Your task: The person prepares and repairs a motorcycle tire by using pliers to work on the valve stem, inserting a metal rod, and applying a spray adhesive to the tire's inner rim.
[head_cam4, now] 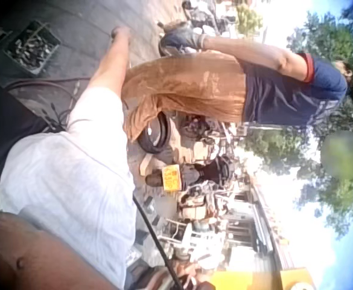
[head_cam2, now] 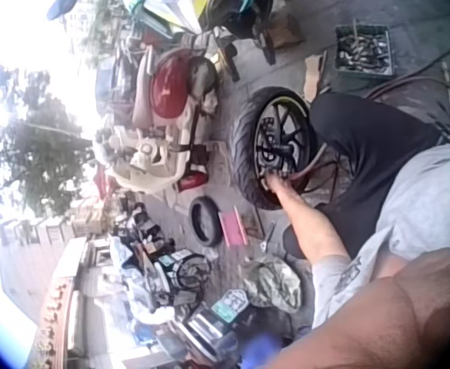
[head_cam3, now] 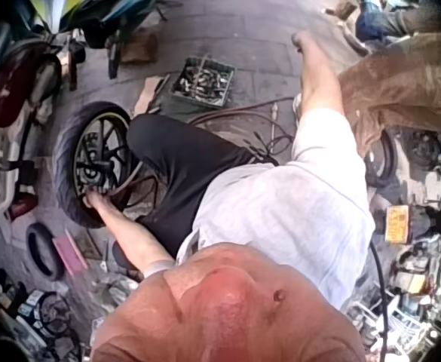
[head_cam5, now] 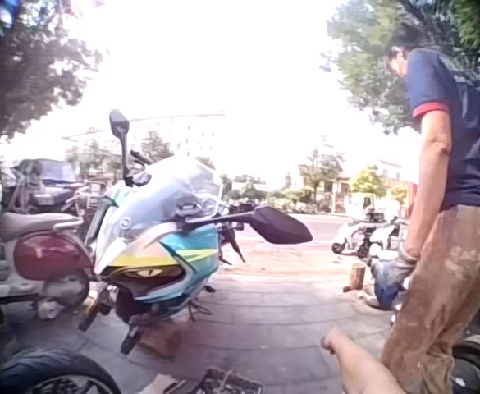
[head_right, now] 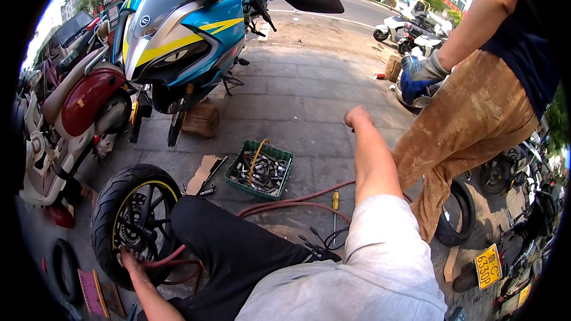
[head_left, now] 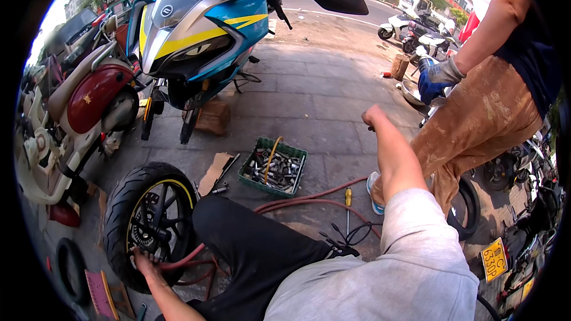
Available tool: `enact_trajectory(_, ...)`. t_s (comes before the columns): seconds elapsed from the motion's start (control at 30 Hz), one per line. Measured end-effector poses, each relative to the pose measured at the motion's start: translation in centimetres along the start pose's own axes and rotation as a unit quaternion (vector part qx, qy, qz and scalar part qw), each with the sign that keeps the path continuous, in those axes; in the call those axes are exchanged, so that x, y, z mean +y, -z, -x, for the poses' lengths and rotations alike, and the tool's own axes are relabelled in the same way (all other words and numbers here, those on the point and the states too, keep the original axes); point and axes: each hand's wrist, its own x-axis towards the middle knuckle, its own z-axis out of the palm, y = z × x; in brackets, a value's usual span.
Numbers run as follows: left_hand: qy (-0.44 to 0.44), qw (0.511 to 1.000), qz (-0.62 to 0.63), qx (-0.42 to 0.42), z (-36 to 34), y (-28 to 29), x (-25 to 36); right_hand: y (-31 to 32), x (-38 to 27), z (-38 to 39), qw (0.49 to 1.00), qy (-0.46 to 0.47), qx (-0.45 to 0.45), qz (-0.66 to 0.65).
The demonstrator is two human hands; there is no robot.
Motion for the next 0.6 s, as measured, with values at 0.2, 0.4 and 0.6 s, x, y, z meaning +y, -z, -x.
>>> enact_trajectory(0.2, -0.008, 1.000, 0.004, 0.020, 0.3, -0.9, -0.8, -2.1, -1.8, 0.9, 0.998, 0.051, -0.011, 0.033)
enact_trajectory(0.4, -0.025, 0.998, 0.015, 0.058, 4.4, -3.6, 0.3, -6.7, -2.0, -4.8, 0.974, 0.200, -0.044, 0.095)
enact_trajectory(0.6, -0.064, 0.988, -0.073, 0.120, 4.2, -4.9, 1.7, -5.8, -1.9, -12.3, 0.981, 0.074, -0.104, -0.147)
